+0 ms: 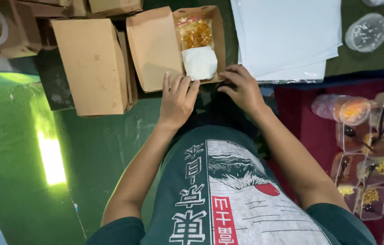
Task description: Pack food items into boxes and scoop rice into a plastic cup
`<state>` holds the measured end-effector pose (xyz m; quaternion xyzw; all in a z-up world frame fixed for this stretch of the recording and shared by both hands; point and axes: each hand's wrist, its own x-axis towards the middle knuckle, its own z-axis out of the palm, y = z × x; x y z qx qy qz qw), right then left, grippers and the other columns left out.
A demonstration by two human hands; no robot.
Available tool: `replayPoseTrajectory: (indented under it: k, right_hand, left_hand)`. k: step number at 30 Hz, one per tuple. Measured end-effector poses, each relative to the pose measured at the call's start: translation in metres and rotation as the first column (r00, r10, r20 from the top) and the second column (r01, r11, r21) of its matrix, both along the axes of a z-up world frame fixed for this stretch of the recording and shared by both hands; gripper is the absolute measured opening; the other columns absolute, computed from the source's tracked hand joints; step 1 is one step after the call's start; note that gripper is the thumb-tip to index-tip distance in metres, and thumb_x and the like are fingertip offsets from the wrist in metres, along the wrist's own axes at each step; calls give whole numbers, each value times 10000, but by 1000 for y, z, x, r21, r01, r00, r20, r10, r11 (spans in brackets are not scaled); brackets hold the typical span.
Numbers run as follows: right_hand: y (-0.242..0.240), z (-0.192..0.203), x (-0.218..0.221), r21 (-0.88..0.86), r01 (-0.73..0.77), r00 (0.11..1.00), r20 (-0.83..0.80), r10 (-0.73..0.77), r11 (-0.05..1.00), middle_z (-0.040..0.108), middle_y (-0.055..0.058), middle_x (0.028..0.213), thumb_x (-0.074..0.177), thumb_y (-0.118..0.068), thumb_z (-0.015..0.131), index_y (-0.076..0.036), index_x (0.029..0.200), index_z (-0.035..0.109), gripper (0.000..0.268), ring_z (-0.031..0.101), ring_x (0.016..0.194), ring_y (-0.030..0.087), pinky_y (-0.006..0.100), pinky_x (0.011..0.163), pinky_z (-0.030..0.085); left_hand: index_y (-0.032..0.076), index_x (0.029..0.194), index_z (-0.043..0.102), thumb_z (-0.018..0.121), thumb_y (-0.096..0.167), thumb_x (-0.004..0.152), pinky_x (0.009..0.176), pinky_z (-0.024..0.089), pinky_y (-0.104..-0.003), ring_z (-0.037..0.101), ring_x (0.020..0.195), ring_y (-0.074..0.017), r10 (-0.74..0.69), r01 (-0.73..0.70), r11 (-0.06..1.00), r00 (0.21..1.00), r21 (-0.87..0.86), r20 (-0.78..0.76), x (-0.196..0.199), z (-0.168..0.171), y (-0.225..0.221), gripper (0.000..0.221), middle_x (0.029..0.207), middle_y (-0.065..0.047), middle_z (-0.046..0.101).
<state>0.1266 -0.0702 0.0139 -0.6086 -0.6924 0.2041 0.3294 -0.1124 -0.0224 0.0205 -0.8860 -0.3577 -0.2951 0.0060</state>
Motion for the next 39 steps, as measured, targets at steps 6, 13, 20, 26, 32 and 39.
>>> replayPoseTrajectory:
  k: [6, 13, 20, 26, 32, 39]
  right_hand:
    - [-1, -12, 0, 41, 98, 995, 2, -98, 994, 687, 144, 1107, 934, -98, 845, -48, 1060, 782, 149, 721, 988, 398, 466, 774, 626]
    - [-3, -8, -7, 48, 157, 986, -72, -153, 986, 684, 192, 1060, 965, -114, 819, -29, 1034, 800, 111, 713, 934, 442, 466, 672, 636]
    - [-9, -22, -13, -68, 255, 920, -291, -264, 965, 621, 189, 1084, 962, -58, 787, -25, 1060, 801, 104, 694, 942, 390, 445, 676, 643]
    - [-13, -60, -8, -124, 360, 816, -438, -376, 925, 629, 165, 1007, 923, -75, 828, -42, 1042, 809, 124, 704, 860, 284, 346, 563, 610]
    - [-14, -53, -10, -104, 347, 801, -484, -352, 932, 648, 169, 979, 906, -59, 833, -43, 1048, 812, 145, 705, 829, 278, 327, 530, 608]
    - [-10, -49, -11, 0, 331, 905, -282, -318, 944, 690, 89, 947, 947, -120, 803, -148, 1025, 821, 84, 720, 895, 313, 383, 663, 585]
  left_hand:
    - [89, 974, 695, 663, 55, 989, 969, 484, -552, 584, 893, -274, -86, 86, 996, 995, 16, 47, 26, -21, 15, 49, 846, -73, 524]
    - [150, 1006, 681, 738, 150, 884, 812, 467, -468, 540, 777, -248, -5, 7, 999, 999, -36, 45, 30, -12, 16, 135, 814, -32, 493]
    - [189, 937, 681, 740, 187, 849, 873, 425, -469, 541, 855, -244, -12, 13, 981, 1000, -195, 3, 45, -13, 20, 106, 862, -15, 508]
    - [198, 943, 672, 658, 241, 952, 881, 413, -500, 530, 960, -283, -65, 10, 863, 994, -505, -92, 53, -6, 33, 46, 947, -13, 519]
    - [178, 957, 665, 623, 175, 973, 881, 368, -503, 476, 1000, -301, -128, 25, 765, 985, -644, -114, 55, 5, 37, 44, 982, -23, 463]
    - [163, 1012, 661, 599, 208, 1001, 923, 375, -533, 452, 1071, -319, -125, -41, 706, 975, -707, -181, 57, 0, 41, 78, 1065, -40, 465]
